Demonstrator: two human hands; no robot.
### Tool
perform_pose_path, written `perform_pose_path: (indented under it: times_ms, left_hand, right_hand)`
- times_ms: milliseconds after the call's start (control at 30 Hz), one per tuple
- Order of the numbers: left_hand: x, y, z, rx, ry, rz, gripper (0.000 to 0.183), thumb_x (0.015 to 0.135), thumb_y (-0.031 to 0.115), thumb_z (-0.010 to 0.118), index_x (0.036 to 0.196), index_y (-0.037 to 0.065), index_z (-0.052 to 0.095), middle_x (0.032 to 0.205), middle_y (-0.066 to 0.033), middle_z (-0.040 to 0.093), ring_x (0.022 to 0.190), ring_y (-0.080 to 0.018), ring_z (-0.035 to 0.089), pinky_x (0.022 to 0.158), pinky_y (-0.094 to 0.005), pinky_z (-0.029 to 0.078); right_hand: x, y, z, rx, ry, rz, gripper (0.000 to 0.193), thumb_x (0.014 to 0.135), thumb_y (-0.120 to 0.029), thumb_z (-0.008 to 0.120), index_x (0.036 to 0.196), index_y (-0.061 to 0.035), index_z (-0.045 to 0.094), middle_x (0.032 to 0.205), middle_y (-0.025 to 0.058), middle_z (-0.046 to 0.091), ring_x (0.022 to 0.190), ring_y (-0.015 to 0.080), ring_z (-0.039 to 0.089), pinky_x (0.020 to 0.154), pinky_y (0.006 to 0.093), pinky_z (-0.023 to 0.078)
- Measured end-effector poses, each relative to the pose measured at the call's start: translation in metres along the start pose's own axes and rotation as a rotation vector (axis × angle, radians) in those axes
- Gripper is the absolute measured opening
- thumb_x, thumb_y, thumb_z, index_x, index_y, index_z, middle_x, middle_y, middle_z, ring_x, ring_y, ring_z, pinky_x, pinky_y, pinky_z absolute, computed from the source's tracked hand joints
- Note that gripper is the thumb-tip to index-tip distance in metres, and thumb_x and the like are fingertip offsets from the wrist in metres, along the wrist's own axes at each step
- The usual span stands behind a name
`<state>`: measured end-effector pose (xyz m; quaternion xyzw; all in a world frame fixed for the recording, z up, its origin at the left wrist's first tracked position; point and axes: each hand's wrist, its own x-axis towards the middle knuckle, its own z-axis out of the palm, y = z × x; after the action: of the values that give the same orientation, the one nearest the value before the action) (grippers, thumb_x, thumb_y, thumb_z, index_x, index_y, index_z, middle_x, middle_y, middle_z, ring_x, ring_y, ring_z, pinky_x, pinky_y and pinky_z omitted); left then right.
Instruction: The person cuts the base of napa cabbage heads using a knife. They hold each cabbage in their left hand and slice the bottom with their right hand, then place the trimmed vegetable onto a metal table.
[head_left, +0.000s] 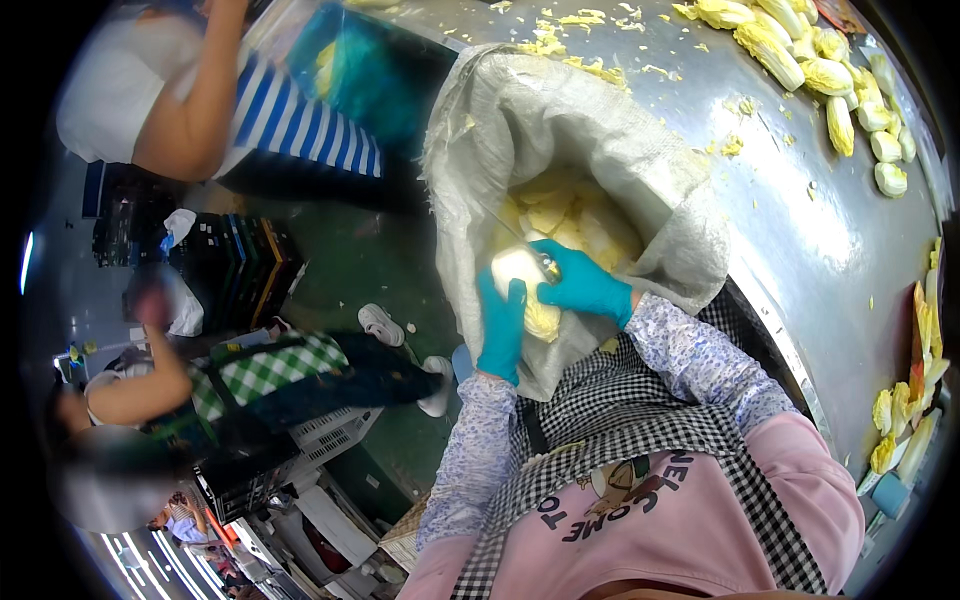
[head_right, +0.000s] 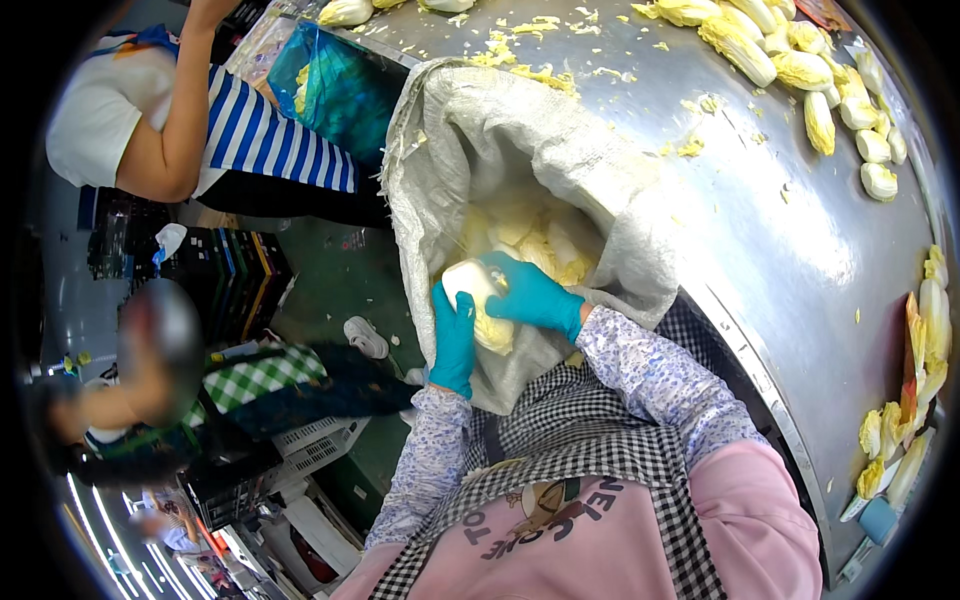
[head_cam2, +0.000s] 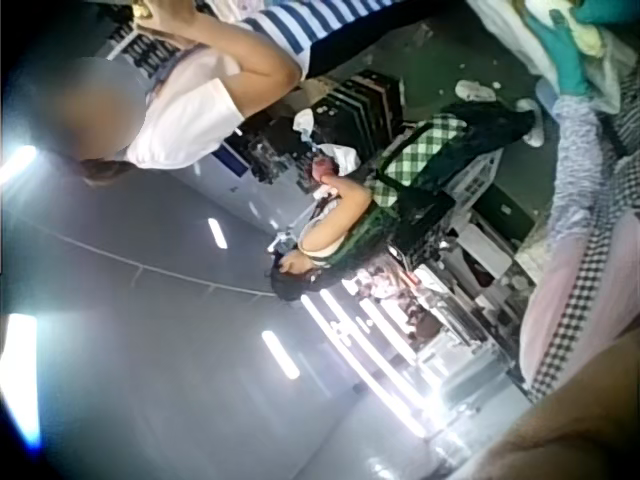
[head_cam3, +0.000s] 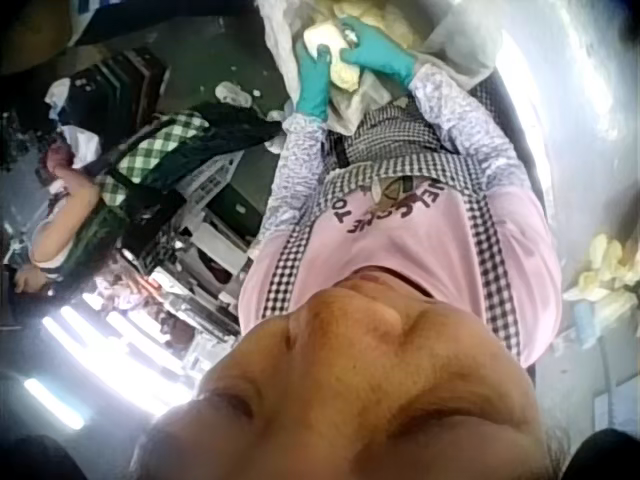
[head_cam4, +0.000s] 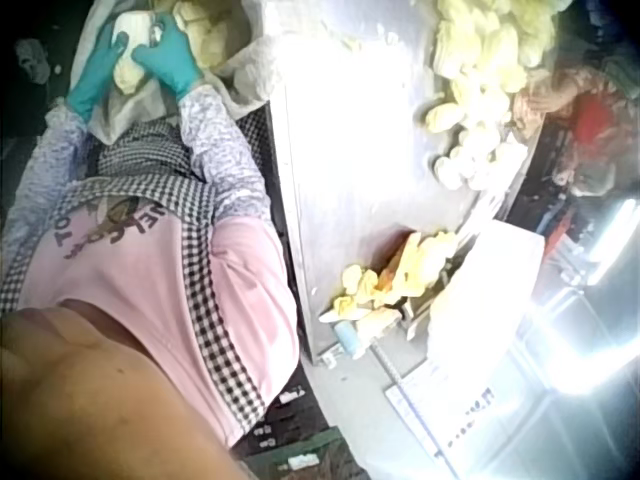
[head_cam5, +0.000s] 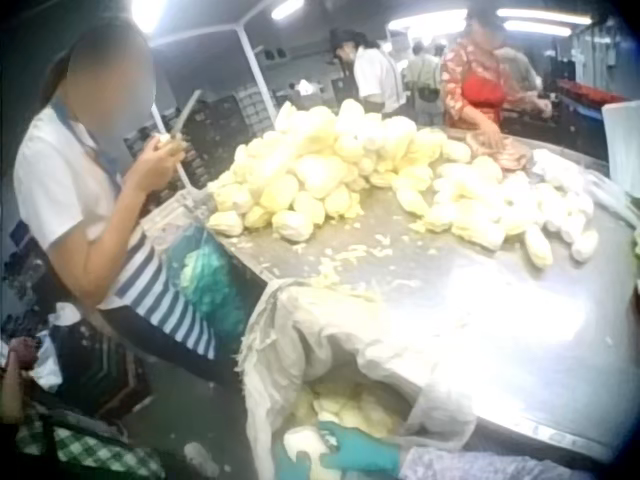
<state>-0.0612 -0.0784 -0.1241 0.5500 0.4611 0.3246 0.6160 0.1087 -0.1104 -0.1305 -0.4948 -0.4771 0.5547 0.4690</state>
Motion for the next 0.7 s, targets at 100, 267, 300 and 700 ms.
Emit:
perform_pose_path:
  times_ms: [100, 267, 300, 700]
  left_hand:
    - [0.002, 0.000, -0.001, -0.263, 0.045, -0.076, 0.048, 0.096, 0.030, 0.049, 0.133, 0.002, 0.036, 0.124, -0.0131, 0.047, 0.109, -0.0202, 0.051, 0.090, -0.0297, 0.046]
    - [0.010, 0.023, -0.008, -0.332, -0.090, -0.135, 0.048, 0.094, 0.032, 0.054, 0.129, 0.002, 0.041, 0.116, -0.0105, 0.053, 0.102, -0.0195, 0.056, 0.085, -0.0300, 0.050]
    - [0.012, 0.026, -0.008, -0.264, -0.044, -0.150, 0.050, 0.092, 0.031, 0.056, 0.129, 0.002, 0.041, 0.116, -0.0106, 0.053, 0.102, -0.0197, 0.056, 0.084, -0.0300, 0.050]
    - [0.014, 0.010, 0.011, -0.087, -0.105, -0.129, 0.052, 0.087, 0.026, 0.064, 0.127, 0.001, 0.044, 0.117, -0.0107, 0.052, 0.107, -0.0200, 0.051, 0.090, -0.0318, 0.044]
  right_hand:
    - [-0.004, -0.011, -0.006, 0.152, 0.020, 0.159, 0.061, 0.079, -0.018, 0.065, 0.133, -0.0034, 0.042, 0.114, 0.0149, 0.058, 0.100, 0.0209, 0.058, 0.084, 0.0303, 0.048]
    - [-0.012, -0.021, -0.007, 0.328, 0.042, 0.263, 0.054, 0.080, -0.014, 0.063, 0.130, -0.0039, 0.045, 0.103, 0.0092, 0.059, 0.083, 0.0128, 0.057, 0.068, 0.0252, 0.049]
    - [-0.011, -0.020, -0.007, 0.344, 0.071, 0.234, 0.053, 0.080, -0.014, 0.063, 0.129, -0.0040, 0.045, 0.101, 0.0084, 0.058, 0.080, 0.0115, 0.057, 0.066, 0.0246, 0.048]
    - [-0.008, 0.006, 0.002, 0.118, 0.237, 0.017, 0.059, 0.081, -0.018, 0.063, 0.134, -0.0036, 0.041, 0.121, 0.0151, 0.056, 0.111, 0.0224, 0.054, 0.094, 0.0334, 0.044]
